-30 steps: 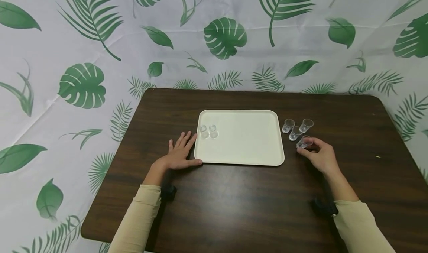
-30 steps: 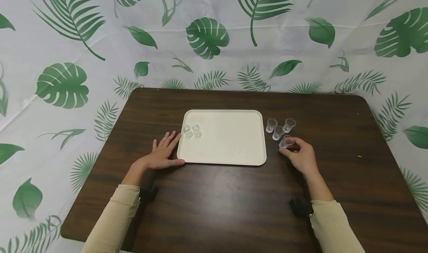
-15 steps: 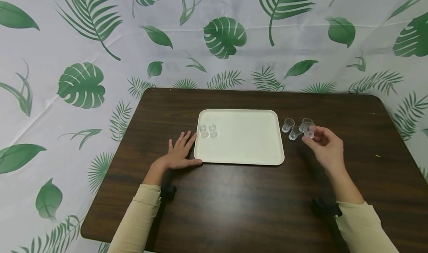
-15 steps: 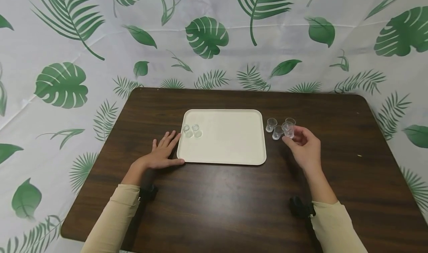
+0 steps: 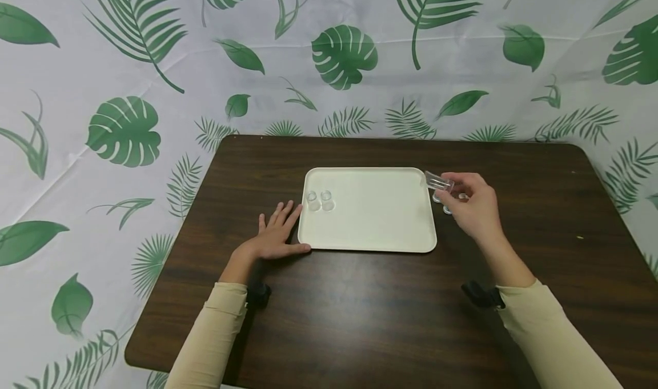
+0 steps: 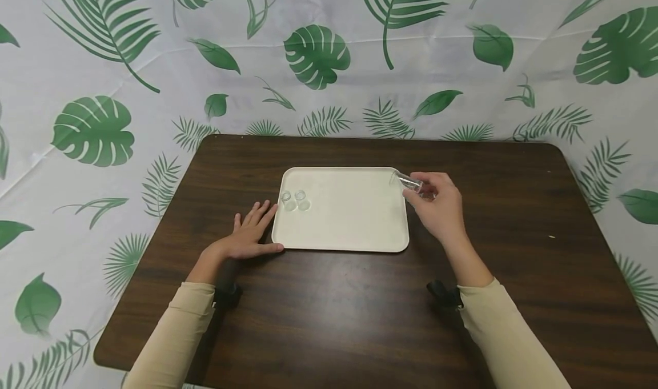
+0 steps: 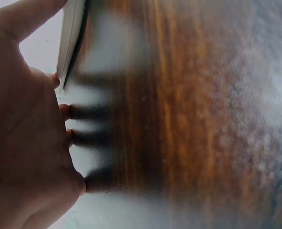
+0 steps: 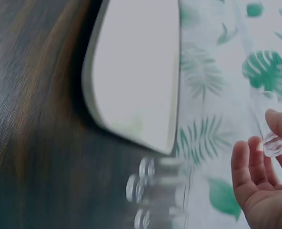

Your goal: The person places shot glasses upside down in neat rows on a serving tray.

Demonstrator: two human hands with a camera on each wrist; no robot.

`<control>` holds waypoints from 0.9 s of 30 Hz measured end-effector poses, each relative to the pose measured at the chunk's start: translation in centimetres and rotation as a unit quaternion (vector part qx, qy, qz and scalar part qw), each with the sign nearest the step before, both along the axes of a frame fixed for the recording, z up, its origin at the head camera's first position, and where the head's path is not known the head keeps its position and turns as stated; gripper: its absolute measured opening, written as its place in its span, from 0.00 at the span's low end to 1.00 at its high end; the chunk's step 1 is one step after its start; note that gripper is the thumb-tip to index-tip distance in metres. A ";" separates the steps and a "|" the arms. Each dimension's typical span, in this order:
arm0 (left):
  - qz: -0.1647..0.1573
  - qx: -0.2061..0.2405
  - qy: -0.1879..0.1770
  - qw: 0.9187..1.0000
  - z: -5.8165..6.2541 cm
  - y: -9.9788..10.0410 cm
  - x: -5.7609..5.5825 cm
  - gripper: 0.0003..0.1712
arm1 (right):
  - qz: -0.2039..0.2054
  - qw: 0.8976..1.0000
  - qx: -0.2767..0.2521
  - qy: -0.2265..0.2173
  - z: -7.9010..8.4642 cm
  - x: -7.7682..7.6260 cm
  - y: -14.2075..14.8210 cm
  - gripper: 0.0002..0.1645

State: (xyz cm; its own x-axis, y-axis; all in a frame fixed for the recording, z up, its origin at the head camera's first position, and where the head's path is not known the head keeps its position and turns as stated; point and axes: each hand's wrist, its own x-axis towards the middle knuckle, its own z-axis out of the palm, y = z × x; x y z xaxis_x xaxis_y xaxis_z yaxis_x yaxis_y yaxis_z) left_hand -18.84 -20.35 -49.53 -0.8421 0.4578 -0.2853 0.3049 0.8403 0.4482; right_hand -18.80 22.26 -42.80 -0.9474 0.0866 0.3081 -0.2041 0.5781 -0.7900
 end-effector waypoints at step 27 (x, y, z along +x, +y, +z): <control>0.001 0.001 -0.001 1.000 0.1 0.0 0.0 0.61 | 0.095 0.991 0.054 -0.075 -5.8 -4.3 -14.7 0.22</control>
State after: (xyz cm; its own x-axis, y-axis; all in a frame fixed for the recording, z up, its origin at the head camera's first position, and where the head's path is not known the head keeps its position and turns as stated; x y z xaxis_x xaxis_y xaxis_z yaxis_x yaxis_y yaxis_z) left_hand -18.85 -20.33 -49.40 -0.8418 0.4571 -0.2871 0.3025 0.8400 0.4504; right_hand -23.10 7.54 -48.61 -0.9793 -0.1236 0.1602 -0.2023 0.6241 -0.7547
